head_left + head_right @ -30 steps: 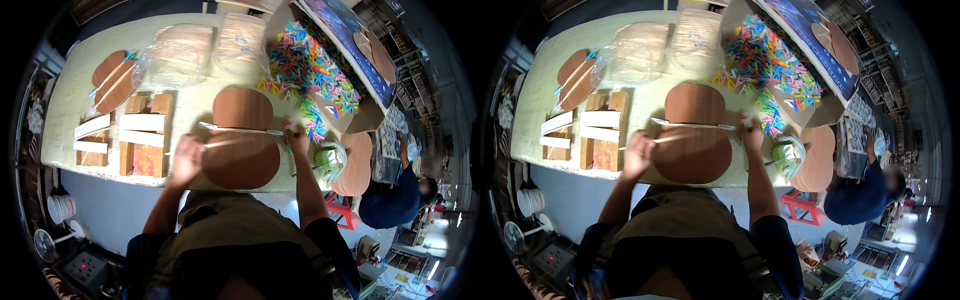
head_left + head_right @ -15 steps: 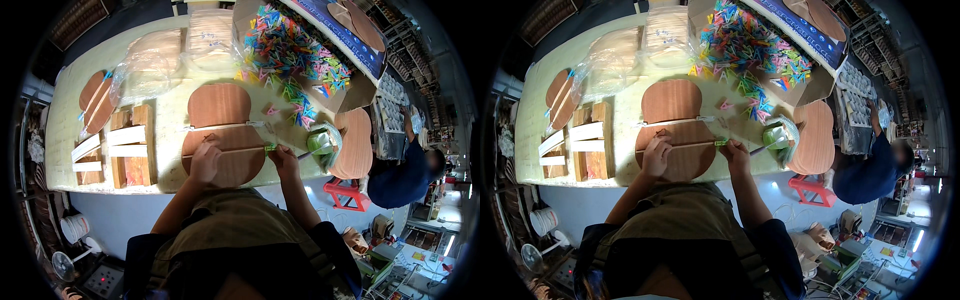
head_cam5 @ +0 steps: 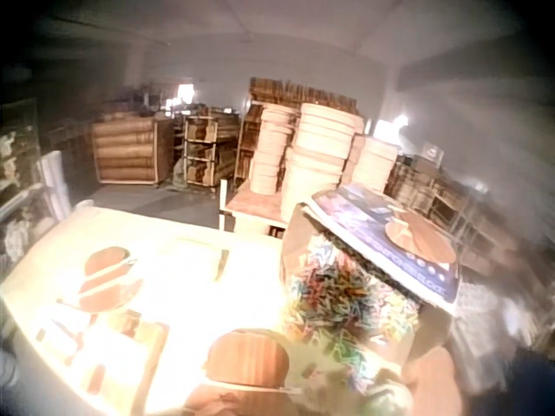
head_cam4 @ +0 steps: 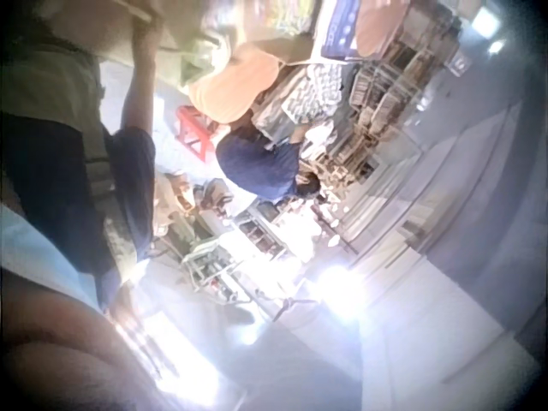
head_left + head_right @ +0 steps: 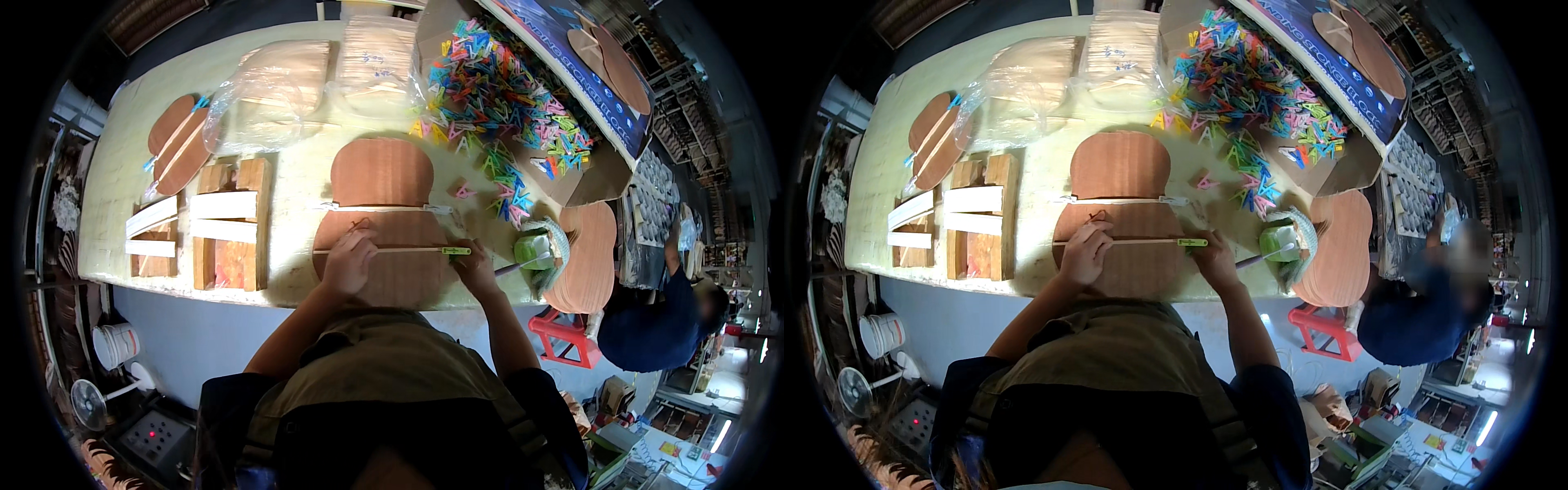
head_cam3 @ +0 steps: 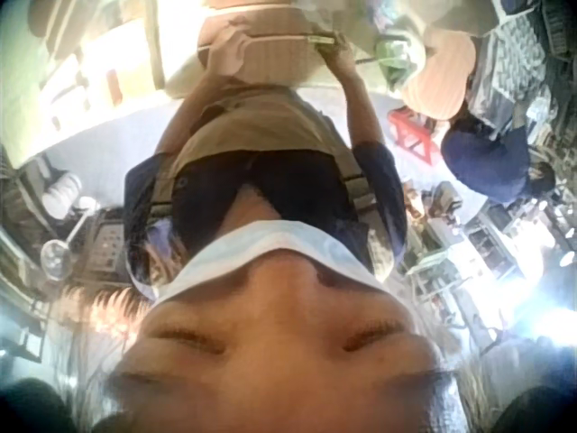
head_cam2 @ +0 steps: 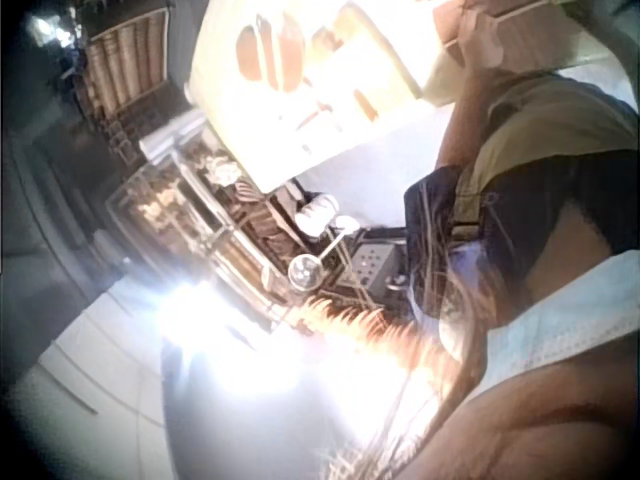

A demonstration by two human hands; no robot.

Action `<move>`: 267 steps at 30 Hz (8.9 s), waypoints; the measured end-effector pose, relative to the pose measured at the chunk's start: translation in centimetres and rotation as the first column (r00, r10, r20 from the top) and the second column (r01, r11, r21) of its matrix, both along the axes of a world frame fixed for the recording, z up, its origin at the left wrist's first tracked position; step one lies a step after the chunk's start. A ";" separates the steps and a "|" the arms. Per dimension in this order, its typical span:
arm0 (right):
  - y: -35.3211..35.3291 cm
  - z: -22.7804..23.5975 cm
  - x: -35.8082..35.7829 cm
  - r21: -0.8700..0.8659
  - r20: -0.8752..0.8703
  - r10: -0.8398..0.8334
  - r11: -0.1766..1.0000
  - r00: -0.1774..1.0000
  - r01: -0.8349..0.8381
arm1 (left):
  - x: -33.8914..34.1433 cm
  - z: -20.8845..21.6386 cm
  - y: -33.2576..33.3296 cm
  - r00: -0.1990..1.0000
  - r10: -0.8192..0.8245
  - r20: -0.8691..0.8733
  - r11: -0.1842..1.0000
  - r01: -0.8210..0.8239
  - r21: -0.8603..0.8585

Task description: The person applies glue to small wooden pieces and places them onto larger wooden boards. They then use colorful plastic clips to secure the glued pieces in place on the boards. The process is repeated for multiple pieces throughout the clip.

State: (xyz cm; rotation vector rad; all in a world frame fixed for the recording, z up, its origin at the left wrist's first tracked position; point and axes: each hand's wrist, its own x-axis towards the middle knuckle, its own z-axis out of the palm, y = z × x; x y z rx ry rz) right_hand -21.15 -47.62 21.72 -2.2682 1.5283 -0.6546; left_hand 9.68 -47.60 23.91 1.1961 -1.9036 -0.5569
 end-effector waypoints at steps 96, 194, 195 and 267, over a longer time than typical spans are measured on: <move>19.3 15.8 -19.2 0.381 0.844 -0.534 0.651 0.040 0.656 | 42.4 -4.8 -15.8 -0.171 0.673 -0.720 0.584 -0.475 0.658; -18.6 4.1 13.2 0.054 0.108 0.162 0.984 0.981 -0.169 | -3.4 -0.9 -7.9 0.994 0.002 -0.112 0.978 -0.025 -0.205; -18.9 4.2 14.6 0.206 0.346 0.155 0.950 0.925 -0.236 | -3.3 -1.2 -7.9 0.994 -0.006 -0.108 0.980 -0.015 -0.197; -9.1 -3.9 -3.6 -0.190 -0.189 -0.444 0.892 0.876 0.411 | 24.7 0.9 -0.3 0.732 0.634 -0.249 0.739 -0.669 -0.081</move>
